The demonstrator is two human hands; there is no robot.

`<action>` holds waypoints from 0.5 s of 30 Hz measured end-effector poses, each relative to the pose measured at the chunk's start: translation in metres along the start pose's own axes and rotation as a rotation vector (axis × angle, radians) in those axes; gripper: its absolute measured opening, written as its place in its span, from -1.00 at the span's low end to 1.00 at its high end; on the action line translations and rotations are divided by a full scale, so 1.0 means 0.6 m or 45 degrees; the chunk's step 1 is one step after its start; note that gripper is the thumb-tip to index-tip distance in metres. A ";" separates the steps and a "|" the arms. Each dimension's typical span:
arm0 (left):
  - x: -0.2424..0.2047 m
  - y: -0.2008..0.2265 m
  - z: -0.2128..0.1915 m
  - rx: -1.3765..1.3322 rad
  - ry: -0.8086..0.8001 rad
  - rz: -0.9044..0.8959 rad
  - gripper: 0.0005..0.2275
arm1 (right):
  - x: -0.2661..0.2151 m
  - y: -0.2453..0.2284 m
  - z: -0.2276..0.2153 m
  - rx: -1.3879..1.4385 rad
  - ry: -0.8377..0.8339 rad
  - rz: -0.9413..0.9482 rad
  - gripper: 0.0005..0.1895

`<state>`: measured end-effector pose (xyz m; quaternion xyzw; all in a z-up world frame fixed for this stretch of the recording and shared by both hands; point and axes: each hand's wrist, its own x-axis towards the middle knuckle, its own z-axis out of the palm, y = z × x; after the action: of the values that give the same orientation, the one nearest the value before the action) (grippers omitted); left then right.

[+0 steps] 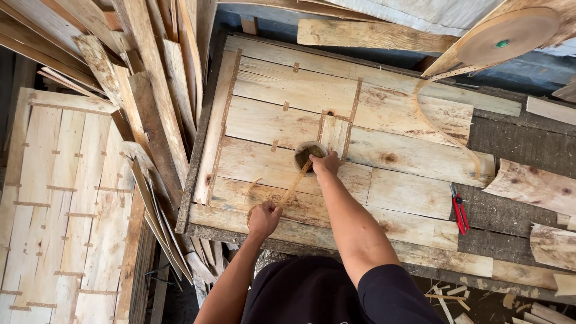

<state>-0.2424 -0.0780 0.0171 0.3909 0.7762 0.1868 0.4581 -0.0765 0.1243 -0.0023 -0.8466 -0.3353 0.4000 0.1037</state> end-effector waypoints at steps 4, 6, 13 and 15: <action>-0.010 0.005 -0.004 -0.117 -0.060 -0.003 -0.72 | 0.002 0.008 -0.015 0.099 -0.029 -0.052 -0.27; -0.023 0.007 -0.002 -0.193 -0.109 -0.076 -0.74 | -0.006 0.019 -0.028 0.066 -0.089 -0.101 -0.38; -0.009 -0.020 0.029 -0.184 -0.207 -0.070 -0.78 | -0.013 0.027 -0.064 0.073 -0.110 -0.366 -0.46; -0.009 -0.020 0.030 -0.149 -0.188 -0.034 -0.78 | -0.019 0.029 -0.076 0.047 -0.124 -0.412 -0.49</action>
<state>-0.2304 -0.0910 0.0035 0.3658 0.7332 0.1963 0.5386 -0.0392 0.1077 0.0268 -0.7592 -0.4643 0.4248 0.1661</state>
